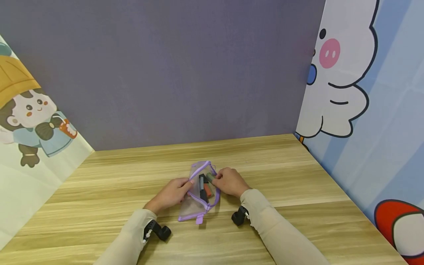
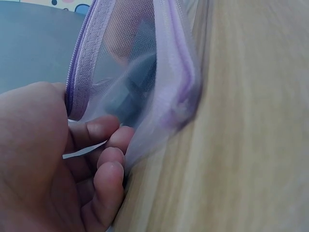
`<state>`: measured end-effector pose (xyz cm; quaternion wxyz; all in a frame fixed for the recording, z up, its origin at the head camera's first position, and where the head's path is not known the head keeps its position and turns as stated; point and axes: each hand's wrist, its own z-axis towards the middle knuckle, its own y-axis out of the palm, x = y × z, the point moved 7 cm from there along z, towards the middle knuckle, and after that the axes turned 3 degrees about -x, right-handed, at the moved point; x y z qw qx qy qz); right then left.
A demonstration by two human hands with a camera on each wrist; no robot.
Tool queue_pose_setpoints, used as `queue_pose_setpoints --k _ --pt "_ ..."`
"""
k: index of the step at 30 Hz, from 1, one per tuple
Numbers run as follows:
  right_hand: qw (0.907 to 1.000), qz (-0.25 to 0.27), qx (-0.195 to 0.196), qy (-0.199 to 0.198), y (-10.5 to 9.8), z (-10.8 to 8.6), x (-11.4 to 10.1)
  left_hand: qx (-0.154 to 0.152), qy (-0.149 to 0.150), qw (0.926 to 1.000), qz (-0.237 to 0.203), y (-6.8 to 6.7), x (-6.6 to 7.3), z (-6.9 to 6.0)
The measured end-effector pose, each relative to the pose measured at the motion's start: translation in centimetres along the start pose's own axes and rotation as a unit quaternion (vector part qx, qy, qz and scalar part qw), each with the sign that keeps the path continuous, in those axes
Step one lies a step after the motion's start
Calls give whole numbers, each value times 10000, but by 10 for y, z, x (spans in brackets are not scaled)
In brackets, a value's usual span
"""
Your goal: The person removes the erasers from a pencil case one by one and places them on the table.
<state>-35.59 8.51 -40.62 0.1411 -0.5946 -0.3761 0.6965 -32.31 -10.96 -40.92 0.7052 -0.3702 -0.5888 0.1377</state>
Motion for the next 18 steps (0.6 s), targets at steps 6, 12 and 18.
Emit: queue_pose_setpoints --k 6,12,18 --pt "9999 79 -77 -112 0 0 0 96 143 9996 214 -1 3 1" --pt "9997 93 -98 -180 0 1 1 144 122 9996 223 -2 2 1" --pt "9997 141 -141 -127 -1 1 5 209 58 9996 205 -2 1 2"
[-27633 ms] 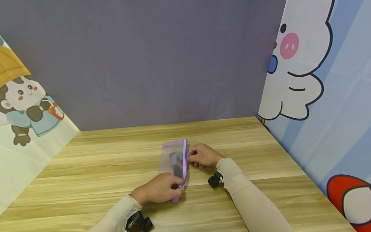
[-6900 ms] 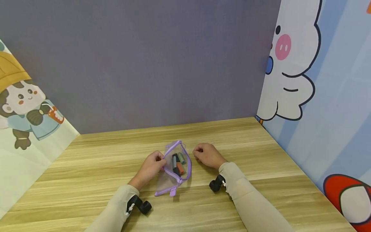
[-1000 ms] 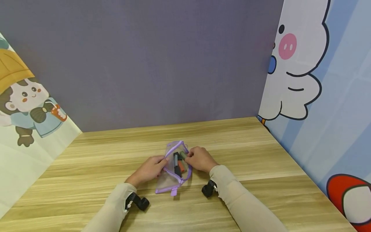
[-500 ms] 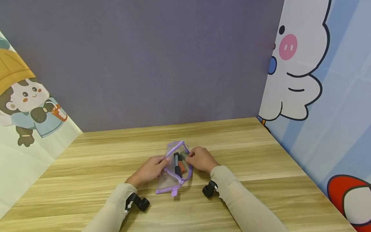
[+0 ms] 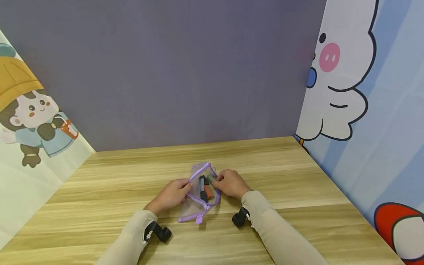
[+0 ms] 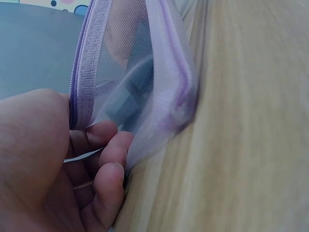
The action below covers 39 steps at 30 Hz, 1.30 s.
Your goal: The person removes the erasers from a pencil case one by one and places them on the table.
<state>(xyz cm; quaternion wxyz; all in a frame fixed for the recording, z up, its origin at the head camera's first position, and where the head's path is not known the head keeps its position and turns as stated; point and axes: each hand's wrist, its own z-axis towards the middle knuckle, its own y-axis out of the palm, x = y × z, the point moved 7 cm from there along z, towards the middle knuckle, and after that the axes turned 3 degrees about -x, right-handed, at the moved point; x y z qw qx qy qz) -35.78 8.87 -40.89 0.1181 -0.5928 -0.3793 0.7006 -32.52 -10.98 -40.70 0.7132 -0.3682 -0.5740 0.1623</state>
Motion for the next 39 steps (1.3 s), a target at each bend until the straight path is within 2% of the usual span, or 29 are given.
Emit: queue_pose_setpoints --k 10,15,25,34,39 --pt "9997 199 64 160 0 -1 3 -37 -93 9997 -211 2 1 -3" --pt "9995 303 10 84 0 -1 2 -73 -110 9994 -320 2 0 -3" --pt "9945 1027 -165 110 -2 -5 7 -107 -111 9994 -302 2 0 -2" --pt "9928 1153 -142 282 -1 -4 9 -94 -75 9996 -248 3 0 -1" --pt "9928 1167 -129 225 0 -3 8 -88 -75 9996 -239 2 0 -1"
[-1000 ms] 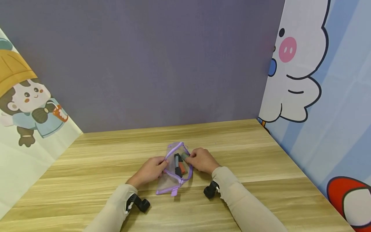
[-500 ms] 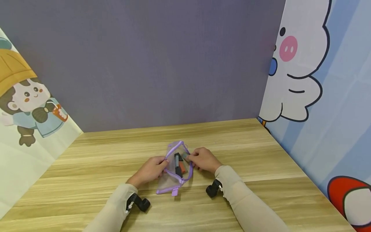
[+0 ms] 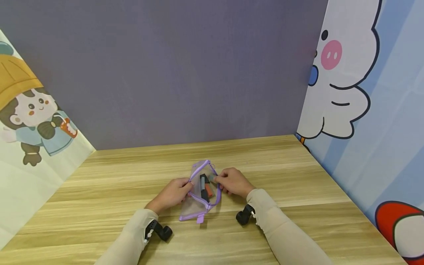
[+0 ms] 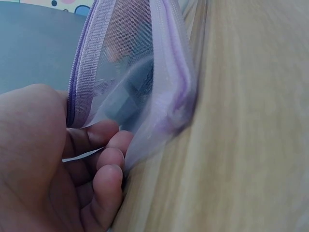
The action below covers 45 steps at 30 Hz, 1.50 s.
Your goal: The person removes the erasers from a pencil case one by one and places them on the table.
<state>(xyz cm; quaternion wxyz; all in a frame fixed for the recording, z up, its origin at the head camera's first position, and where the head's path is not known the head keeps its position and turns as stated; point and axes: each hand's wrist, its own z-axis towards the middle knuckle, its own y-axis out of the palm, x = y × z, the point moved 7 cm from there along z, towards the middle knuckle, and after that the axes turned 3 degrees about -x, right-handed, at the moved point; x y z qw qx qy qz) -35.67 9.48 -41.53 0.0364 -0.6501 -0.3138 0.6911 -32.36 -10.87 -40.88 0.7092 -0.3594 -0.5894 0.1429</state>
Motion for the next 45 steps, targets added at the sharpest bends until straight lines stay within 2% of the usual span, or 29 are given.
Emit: queue_pose_setpoints --k 7,15,22,41,45 --pt "9999 133 25 -84 -3 0 2 11 -22 9999 -127 0 1 0" --pt "9994 330 -22 -78 -4 0 3 42 -9 10000 -33 0 2 -1" --pt "9993 374 31 -35 -5 -3 -1 49 4 10000 -22 0 3 -1" --pt "9982 557 189 83 -4 0 6 0 8 10000 -19 0 4 -3" --pt "9981 591 172 7 -5 0 5 5 13 10000 -38 0 4 -2"
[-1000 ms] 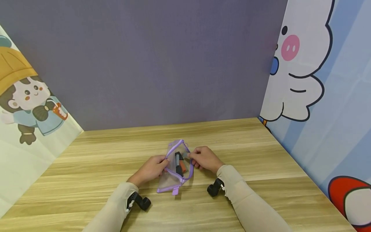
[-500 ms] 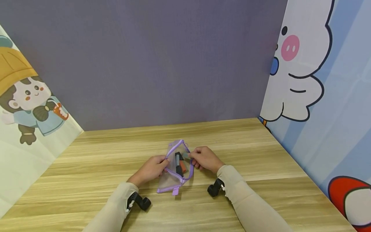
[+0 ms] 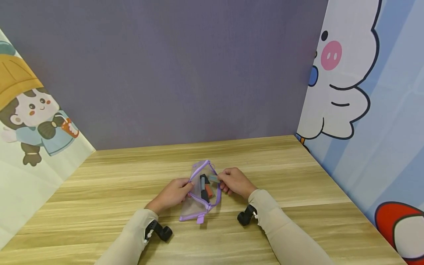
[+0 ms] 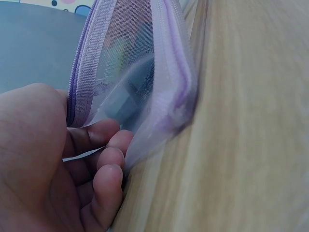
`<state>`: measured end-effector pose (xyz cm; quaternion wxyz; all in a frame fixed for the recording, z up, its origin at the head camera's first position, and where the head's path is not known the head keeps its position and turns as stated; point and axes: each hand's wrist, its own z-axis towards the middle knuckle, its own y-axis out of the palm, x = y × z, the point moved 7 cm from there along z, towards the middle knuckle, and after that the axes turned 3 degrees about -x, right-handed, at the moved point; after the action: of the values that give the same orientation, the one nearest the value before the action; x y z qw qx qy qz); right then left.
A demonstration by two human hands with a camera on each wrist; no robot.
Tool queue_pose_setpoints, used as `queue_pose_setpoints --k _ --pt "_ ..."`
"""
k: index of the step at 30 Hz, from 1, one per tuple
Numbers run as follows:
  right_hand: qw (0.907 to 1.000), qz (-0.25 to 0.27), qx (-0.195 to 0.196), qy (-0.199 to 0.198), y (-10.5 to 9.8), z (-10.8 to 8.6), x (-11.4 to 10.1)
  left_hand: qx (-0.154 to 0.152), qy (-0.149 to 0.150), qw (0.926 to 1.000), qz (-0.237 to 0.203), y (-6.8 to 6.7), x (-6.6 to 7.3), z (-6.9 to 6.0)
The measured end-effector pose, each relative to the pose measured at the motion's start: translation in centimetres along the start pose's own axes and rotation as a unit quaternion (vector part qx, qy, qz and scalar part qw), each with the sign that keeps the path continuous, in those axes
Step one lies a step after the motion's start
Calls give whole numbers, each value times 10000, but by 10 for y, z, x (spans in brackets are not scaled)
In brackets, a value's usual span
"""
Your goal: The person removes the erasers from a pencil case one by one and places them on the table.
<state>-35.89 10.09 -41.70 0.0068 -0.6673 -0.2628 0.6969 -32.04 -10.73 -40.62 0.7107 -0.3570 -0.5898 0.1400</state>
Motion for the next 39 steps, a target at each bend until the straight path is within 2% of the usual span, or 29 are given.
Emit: queue_pose_setpoints --k 9,26,39 --pt "9999 116 24 -42 -1 -1 0 26 -30 10000 -18 0 -3 0" --pt "9995 265 6 -145 -2 -4 -3 27 25 10000 27 0 -1 1" --pt "9994 337 11 -62 -3 -6 -4 26 -13 10000 -9 1 -4 3"
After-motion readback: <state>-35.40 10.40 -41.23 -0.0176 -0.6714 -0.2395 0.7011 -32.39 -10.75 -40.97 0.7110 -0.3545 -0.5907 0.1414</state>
